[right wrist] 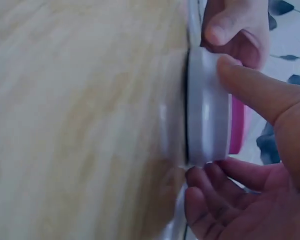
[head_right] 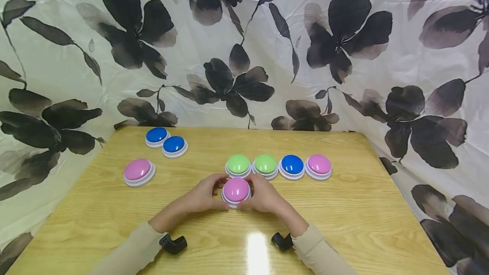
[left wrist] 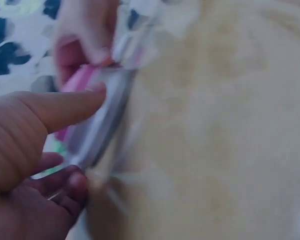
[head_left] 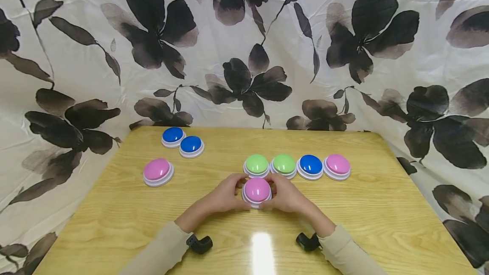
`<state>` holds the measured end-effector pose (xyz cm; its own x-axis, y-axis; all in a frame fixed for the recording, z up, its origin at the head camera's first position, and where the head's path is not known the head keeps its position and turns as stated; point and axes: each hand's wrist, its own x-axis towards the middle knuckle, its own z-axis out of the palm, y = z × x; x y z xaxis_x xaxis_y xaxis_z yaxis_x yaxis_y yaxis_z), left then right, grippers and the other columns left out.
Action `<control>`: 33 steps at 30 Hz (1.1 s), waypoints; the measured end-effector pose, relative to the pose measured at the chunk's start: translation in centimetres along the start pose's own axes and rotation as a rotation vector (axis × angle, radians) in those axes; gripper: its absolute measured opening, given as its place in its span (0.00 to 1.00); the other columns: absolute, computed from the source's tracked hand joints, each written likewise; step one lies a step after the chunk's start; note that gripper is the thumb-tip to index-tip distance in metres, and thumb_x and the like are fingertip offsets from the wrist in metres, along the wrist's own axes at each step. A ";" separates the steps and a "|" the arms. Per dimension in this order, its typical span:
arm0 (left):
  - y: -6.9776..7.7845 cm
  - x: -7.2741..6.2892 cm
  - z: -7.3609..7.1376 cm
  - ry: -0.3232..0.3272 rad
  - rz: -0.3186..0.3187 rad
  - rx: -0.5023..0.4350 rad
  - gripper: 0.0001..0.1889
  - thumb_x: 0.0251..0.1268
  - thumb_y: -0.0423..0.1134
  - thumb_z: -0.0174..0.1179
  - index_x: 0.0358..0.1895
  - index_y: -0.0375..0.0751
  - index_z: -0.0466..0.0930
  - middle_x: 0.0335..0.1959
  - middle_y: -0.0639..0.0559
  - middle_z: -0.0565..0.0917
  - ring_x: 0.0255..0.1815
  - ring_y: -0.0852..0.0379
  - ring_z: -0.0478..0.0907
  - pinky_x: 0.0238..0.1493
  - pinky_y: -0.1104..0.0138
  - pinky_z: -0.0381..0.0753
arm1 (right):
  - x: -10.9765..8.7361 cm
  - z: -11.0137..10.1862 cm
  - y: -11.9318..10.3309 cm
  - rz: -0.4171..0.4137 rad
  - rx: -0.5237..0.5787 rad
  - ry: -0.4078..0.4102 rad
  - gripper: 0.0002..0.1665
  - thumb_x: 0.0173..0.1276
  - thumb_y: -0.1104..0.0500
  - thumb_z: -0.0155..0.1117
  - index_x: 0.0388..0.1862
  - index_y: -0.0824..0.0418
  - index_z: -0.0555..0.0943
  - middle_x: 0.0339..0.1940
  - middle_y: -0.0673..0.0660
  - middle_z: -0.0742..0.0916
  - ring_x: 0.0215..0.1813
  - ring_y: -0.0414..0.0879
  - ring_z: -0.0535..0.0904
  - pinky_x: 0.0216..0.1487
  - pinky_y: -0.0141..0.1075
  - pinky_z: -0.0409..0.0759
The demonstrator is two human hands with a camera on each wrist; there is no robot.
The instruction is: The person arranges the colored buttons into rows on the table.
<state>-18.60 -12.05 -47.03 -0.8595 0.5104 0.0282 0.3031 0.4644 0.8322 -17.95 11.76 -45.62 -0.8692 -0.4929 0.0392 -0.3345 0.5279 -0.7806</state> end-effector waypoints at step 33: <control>-6.5 -11.1 -18.4 0.303 -0.175 0.245 0.27 0.61 0.38 0.68 0.62 0.35 0.73 0.59 0.37 0.75 0.56 0.38 0.72 0.56 0.44 0.73 | -1.6 -1.5 -4.8 -0.205 -0.076 -0.070 0.21 0.64 0.58 0.69 0.54 0.64 0.79 0.49 0.57 0.84 0.50 0.53 0.78 0.48 0.51 0.79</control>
<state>-18.55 -34.03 -42.55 -0.9777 0.1900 0.0899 0.1994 0.7022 0.6835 -15.52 11.10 -40.99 -0.7539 -0.6405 0.1467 -0.5304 0.4614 -0.7112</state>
